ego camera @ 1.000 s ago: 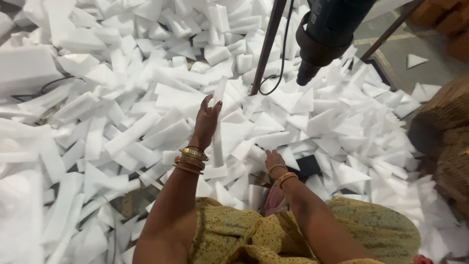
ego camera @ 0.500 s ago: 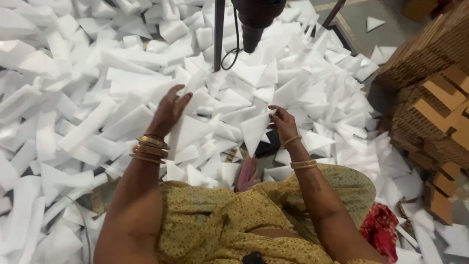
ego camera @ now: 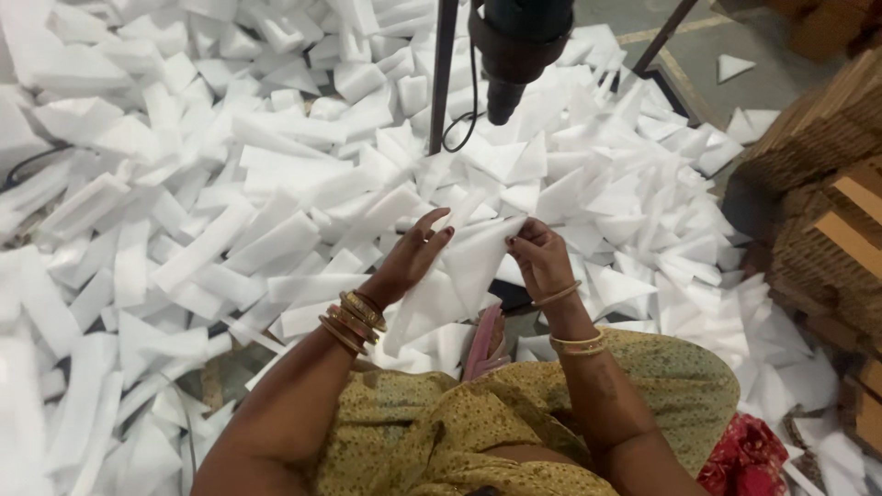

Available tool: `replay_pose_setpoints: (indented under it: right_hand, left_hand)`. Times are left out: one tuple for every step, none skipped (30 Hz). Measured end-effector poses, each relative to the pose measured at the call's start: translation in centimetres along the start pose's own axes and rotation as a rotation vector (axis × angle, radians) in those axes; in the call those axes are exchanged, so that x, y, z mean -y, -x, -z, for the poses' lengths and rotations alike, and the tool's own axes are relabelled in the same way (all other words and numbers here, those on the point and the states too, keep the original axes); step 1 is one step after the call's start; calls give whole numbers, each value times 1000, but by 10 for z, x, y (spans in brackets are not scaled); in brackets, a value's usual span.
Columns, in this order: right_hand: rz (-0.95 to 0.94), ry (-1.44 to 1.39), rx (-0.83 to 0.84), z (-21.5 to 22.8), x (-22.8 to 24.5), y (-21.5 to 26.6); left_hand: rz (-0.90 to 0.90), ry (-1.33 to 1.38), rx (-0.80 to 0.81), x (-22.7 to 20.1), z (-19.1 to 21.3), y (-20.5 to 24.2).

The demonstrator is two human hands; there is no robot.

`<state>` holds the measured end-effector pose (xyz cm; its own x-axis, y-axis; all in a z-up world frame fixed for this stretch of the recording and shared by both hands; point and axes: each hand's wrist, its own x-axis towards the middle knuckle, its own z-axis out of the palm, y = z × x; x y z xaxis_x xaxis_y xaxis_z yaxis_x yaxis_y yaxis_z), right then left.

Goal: The person sits on the floor surrounded by white foam scraps and repeatedly picks up rectangular foam pieces. They place each piece under a vertical cutting machine, press down on the handle to cut the foam, and then drop the cut pieces back onto the pile.

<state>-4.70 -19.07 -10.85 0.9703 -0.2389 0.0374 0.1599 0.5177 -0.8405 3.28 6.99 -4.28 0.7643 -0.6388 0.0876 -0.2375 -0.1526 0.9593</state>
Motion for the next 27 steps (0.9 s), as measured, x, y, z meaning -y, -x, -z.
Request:
replay_pose_setpoints:
  right_hand:
    - [21,-3,-22,-8,13,5]
    - [36,-4,-39,-15,28,12]
    - [78,99,-20,-22,43,23]
    - [119,205,9,-28,60,34]
    - [159,312,38,-36,72,43]
    - [226,333,104,-45,79,49]
    - [293,353,171,-53,85,55]
    - [363,371,239,-58,88,58]
    - [379,369,305,-63,90,58]
    - [393,367,369,-66,89,58]
    - [408,365,432,-66,86,58]
    - [400,340,412,-66,82,58]
    - [393,314,393,-65,76,57]
    - [387,289,371,-62,71,57]
    - [320,420,295,-58,66,54]
    - [248,548,216,-55,61,52]
    - [174,673,136,-52,57,51]
    - [48,638,138,-48,54,51]
    - [-78,600,139,-45,51,49]
    - [-204,560,141,-43,48,47]
    - [-222,498,115,-41,45,47]
    - [-242,436,90,-39,42,48]
    - [-261,373,64,-37,40,49]
    - [-203,389,44,-35,39,48]
    - [-146,404,24,-34,38,47]
    - [-86,417,4,-32,37,46]
    - [-94,406,6,-30,36,45]
  left_hand:
    - [105,-22,-4,-3,-1,-2]
    - [212,-42,-15,-4,-1,-4]
    - [320,-62,-27,-5,-1,-6]
    - [299,100,-33,-4,1,-9]
    - [276,262,-39,-3,3,-12]
    - [252,423,-46,-1,5,-13]
    - [236,429,-30,2,5,-12]
    - [217,431,-14,5,5,-12]
    - [199,433,2,7,6,-10]
    - [-86,238,12,8,4,-7]
    - [-367,38,24,8,1,-6]
    - [-641,-168,43,7,1,-3]
    - [-364,32,24,4,-2,-2]
    - [-83,228,9,-1,-9,-4]
    - [200,419,-6,-7,-13,-6]
    - [134,434,6,-13,-15,-5]
    - [68,448,19,-19,-18,-4]
    - [3,463,33,-25,-20,-3]
    - [110,395,41,-30,-24,-3]
    - [217,327,48,-35,-28,-4]
    - [323,257,57,-38,-31,-4]
    - [275,175,17,-39,-33,-3]
    - [225,93,-23,-39,-35,-2]
    - [172,13,-66,-39,-37,-2]
    - [196,0,-57,-38,-38,-1]
    - [218,-15,-47,-37,-39,-1]
    - [241,-30,-38,-35,-40,-1]
